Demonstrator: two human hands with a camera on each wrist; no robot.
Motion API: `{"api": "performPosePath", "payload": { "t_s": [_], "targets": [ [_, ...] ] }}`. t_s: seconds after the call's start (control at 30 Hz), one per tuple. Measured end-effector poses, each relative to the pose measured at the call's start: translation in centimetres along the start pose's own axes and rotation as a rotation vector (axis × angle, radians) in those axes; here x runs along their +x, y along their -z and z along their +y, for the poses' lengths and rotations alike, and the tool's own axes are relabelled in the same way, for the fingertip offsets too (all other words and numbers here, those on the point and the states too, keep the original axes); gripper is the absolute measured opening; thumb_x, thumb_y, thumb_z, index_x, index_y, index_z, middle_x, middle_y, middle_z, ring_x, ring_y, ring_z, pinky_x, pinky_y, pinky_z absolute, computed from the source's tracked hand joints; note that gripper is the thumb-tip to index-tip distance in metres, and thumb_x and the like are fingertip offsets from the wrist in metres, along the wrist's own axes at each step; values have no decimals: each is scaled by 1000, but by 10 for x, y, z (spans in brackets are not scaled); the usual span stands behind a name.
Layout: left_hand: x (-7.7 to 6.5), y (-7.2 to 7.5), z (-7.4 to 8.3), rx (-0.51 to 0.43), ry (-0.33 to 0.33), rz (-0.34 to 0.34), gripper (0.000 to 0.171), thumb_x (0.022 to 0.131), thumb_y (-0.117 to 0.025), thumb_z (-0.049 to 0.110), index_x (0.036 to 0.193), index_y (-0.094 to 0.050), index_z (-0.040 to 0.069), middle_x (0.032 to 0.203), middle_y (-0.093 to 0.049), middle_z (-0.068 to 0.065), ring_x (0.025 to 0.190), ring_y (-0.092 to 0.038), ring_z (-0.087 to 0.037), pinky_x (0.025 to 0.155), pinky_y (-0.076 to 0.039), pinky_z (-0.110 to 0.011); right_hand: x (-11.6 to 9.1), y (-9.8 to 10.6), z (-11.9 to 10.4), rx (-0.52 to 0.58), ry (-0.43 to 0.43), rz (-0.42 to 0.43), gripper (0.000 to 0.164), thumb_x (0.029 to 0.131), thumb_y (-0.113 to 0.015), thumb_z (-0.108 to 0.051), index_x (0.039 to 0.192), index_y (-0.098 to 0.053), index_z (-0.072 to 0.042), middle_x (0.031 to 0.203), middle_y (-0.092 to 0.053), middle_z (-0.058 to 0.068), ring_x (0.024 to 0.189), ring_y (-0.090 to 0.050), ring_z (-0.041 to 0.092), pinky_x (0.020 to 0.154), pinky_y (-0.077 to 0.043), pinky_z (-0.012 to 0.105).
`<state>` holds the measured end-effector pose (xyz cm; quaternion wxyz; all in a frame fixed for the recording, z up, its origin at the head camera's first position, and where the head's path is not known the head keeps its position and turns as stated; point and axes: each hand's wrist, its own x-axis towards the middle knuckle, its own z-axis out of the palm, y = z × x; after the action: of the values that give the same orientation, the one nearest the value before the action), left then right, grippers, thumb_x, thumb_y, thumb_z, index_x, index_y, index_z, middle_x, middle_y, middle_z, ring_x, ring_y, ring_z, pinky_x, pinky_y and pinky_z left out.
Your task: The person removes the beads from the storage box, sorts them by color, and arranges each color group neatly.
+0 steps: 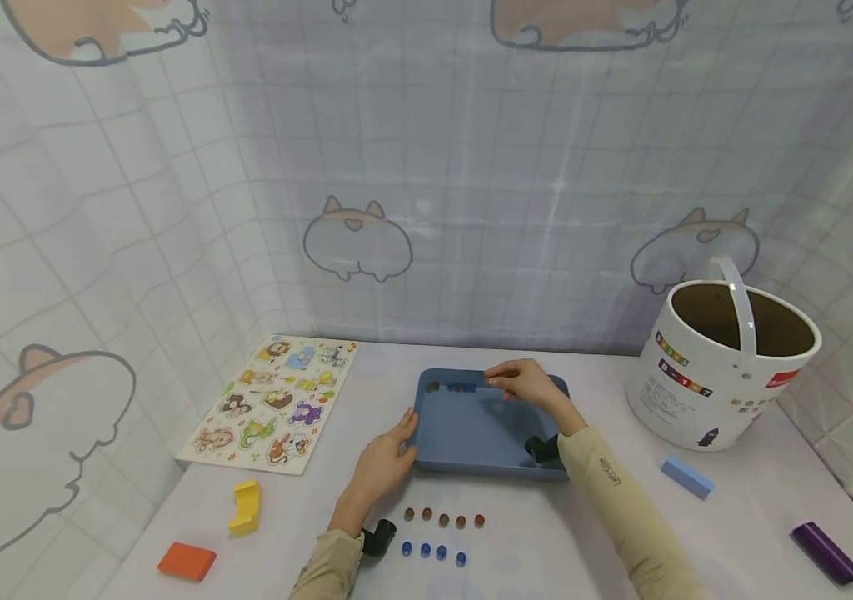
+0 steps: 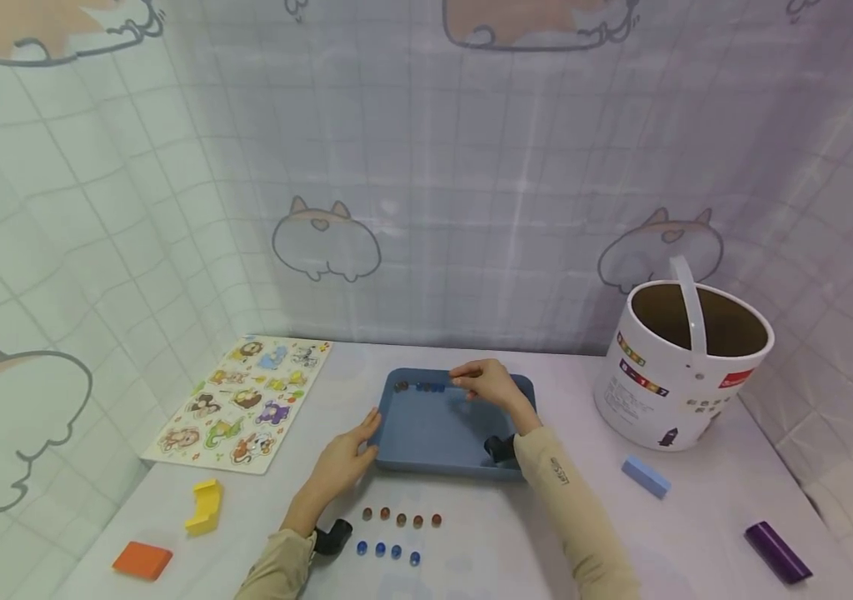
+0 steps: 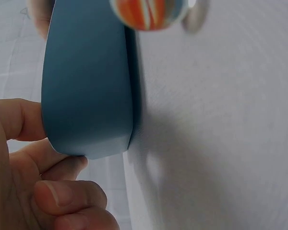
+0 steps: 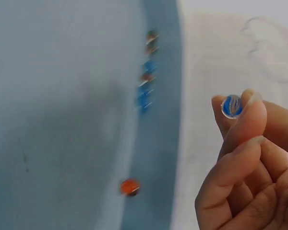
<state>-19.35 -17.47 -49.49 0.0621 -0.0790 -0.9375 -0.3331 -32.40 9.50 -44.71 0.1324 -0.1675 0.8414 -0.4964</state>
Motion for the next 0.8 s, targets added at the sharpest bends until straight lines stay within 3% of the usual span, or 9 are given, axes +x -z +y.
{"api": "performPosePath", "payload": {
  "t_s": [0.1, 0.3, 0.5, 0.7, 0.8],
  "targets": [
    [1, 1, 1, 5, 2, -4, 55, 91, -55, 18, 144, -45, 5, 154, -38, -6, 135, -47, -32, 107, -42, -51, -15, 1, -10, 23, 62, -54, 33, 95, -61, -19, 122, -65, 0, 119, -67, 21, 75, -61, 37, 63, -51, 36],
    [1, 1, 0, 16, 4, -2, 55, 91, -56, 16, 143, -45, 4, 153, -39, -8, 134, -47, -33, 107, -42, -52, -49, -7, -18, 59, 153, -148, 32, 95, -60, -18, 121, -66, 0, 120, -66, 24, 61, -54, 15, 56, -47, 29],
    [2, -1, -1, 31, 4, 0, 55, 91, -56, 16, 143, -46, 4, 153, -40, -6, 134, -48, -33, 105, -43, -52, -79, -19, -20, 97, 196, -187, 32, 95, -60, -17, 119, -66, 2, 114, -69, 23, 55, -46, 8, 50, -41, 28],
    [2, -1, -1, 47, -6, 3, 55, 90, -56, 16, 143, -46, 3, 153, -40, -7, 133, -49, -33, 104, -44, -51, -109, -42, -14, 195, 183, -270, 32, 93, -62, -14, 117, -66, 6, 114, -65, 32, 51, -39, 4, 47, -34, 20],
    [2, -1, -1, 44, -7, 5, 55, 90, -56, 16, 142, -46, 3, 152, -41, -7, 133, -49, -33, 104, -44, -51, -119, -56, -1, 251, 158, -314, 35, 91, -65, -16, 116, -65, 8, 112, -68, 27, 51, -39, 2, 47, -33, 19]
  ]
}}
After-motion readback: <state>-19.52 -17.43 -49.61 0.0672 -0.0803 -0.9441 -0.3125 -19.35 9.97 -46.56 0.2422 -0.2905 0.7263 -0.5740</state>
